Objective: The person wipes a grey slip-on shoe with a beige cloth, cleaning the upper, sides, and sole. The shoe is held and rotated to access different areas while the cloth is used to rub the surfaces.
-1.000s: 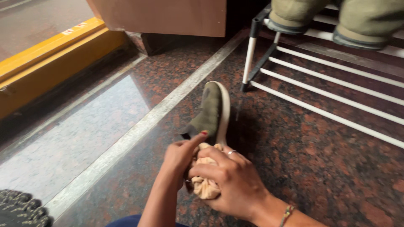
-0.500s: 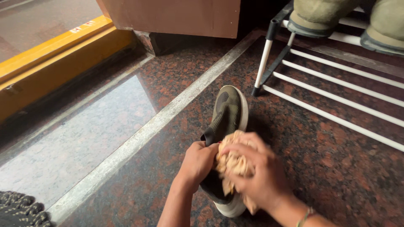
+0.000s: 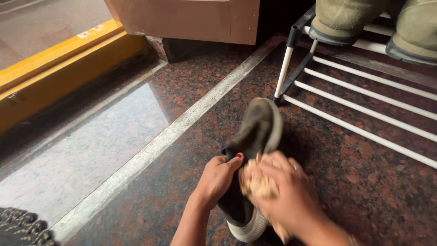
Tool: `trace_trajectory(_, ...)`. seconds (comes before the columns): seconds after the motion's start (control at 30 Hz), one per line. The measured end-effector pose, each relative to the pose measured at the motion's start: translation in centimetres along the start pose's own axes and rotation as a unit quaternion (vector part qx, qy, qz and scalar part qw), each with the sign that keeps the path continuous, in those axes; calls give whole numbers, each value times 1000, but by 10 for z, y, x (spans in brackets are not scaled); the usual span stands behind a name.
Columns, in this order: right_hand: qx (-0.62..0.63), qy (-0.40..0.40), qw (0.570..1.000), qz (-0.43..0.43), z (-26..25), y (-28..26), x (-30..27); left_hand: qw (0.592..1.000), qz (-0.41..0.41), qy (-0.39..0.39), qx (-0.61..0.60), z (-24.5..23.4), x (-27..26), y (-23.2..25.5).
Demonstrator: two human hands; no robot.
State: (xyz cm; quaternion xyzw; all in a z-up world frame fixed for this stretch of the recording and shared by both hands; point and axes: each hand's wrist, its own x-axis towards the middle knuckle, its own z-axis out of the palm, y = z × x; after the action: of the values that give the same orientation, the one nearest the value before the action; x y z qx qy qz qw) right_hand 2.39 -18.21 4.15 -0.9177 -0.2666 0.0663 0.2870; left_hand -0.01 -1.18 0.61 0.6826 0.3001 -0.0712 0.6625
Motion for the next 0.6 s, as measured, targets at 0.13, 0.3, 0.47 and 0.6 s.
trace_trajectory(0.13, 0, -12, 990, -138, 3, 25, -33, 994, 27, -37, 100, 11, 0, 0)
trace_trajectory(0.3, -51, 77, 966, -242, -4, 67, -5, 968, 63, -26, 242, 17, -1, 0)
trace_trajectory(0.47, -138, -5, 988, -66, -35, 65, 49, 959, 76, -23, 273, 22, -4, 1)
trace_trajectory(0.6, -106, 2, 994, -38, -26, 55, 38, 962, 47, -19, 268, 23, 0, -2)
